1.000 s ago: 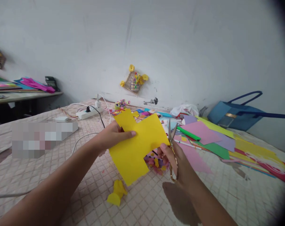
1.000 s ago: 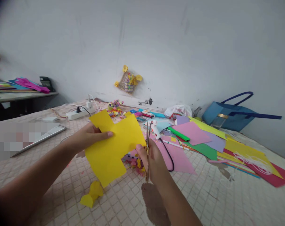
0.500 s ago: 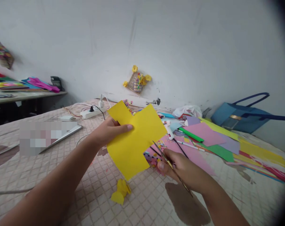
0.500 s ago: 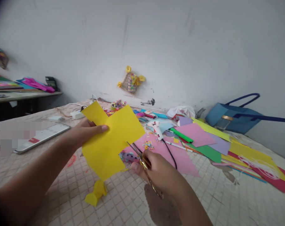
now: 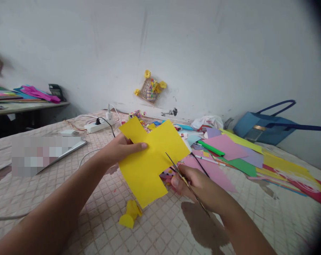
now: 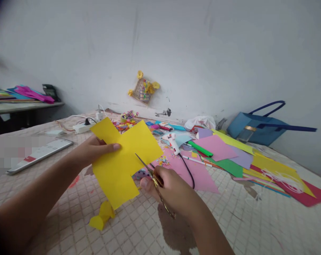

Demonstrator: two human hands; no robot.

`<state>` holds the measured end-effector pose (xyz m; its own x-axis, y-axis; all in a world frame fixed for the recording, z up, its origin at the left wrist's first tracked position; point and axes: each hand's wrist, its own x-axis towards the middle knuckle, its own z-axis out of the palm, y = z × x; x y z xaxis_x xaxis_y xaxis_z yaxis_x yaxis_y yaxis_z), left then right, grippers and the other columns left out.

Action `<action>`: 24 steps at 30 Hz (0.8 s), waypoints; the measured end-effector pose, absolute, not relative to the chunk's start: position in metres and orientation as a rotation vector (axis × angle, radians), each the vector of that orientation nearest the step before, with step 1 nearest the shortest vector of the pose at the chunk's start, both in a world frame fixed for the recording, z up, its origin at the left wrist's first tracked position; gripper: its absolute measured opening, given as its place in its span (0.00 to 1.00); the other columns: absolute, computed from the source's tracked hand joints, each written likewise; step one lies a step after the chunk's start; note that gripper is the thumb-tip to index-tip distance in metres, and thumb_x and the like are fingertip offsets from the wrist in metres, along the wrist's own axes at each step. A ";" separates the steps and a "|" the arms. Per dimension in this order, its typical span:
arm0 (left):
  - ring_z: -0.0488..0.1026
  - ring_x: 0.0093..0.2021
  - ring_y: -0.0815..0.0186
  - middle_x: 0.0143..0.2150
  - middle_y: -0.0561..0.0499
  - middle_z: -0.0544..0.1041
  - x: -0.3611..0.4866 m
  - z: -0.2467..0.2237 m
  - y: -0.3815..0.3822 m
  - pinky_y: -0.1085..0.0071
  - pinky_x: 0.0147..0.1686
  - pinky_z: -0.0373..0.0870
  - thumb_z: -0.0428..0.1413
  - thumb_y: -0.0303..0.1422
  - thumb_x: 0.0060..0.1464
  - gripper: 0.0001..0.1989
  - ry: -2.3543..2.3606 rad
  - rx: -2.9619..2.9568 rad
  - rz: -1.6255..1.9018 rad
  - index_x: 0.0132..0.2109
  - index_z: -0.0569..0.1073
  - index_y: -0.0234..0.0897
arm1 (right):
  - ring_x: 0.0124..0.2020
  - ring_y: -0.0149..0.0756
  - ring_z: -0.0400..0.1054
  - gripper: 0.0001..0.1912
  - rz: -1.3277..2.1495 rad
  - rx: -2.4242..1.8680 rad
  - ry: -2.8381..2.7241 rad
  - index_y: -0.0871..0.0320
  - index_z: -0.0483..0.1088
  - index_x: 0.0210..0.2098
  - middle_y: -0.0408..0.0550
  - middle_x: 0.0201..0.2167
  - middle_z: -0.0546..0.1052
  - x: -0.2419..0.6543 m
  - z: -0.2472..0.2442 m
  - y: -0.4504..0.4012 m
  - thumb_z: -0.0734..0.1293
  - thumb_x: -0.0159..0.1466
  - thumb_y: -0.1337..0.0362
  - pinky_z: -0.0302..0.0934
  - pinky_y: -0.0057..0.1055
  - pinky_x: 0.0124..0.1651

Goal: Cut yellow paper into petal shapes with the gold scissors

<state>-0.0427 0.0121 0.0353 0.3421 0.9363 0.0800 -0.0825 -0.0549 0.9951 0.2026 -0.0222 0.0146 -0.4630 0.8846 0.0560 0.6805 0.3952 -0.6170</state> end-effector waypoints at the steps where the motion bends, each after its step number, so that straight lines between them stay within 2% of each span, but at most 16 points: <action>1: 0.77 0.33 0.59 0.39 0.44 0.79 -0.043 0.035 0.012 0.68 0.31 0.74 0.59 0.34 0.46 0.21 0.862 1.356 1.030 0.49 0.70 0.35 | 0.27 0.34 0.61 0.19 0.735 -1.362 -2.292 0.59 0.64 0.32 0.45 0.27 0.68 0.203 0.014 -0.022 0.58 0.62 0.48 0.54 0.28 0.28; 16: 0.77 0.31 0.61 0.38 0.45 0.79 -0.044 0.034 0.015 0.69 0.30 0.75 0.61 0.35 0.44 0.14 0.923 1.384 1.051 0.39 0.73 0.33 | 0.23 0.30 0.55 0.19 0.652 -1.388 -2.339 0.57 0.59 0.27 0.39 0.22 0.61 0.204 0.011 -0.020 0.55 0.63 0.48 0.49 0.26 0.24; 24: 0.77 0.31 0.61 0.37 0.46 0.79 -0.044 0.034 0.017 0.69 0.29 0.75 0.60 0.34 0.44 0.14 0.927 1.352 1.108 0.39 0.73 0.34 | 0.23 0.31 0.57 0.18 0.705 -1.331 -2.264 0.59 0.62 0.27 0.42 0.23 0.65 0.202 0.008 -0.017 0.57 0.63 0.50 0.49 0.26 0.24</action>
<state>-0.0439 0.0170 0.0337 0.2552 0.9612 0.1046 -0.0669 -0.0904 0.9937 0.2021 -0.0173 0.0077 -0.4542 0.8855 0.0983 0.6729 0.4133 -0.6135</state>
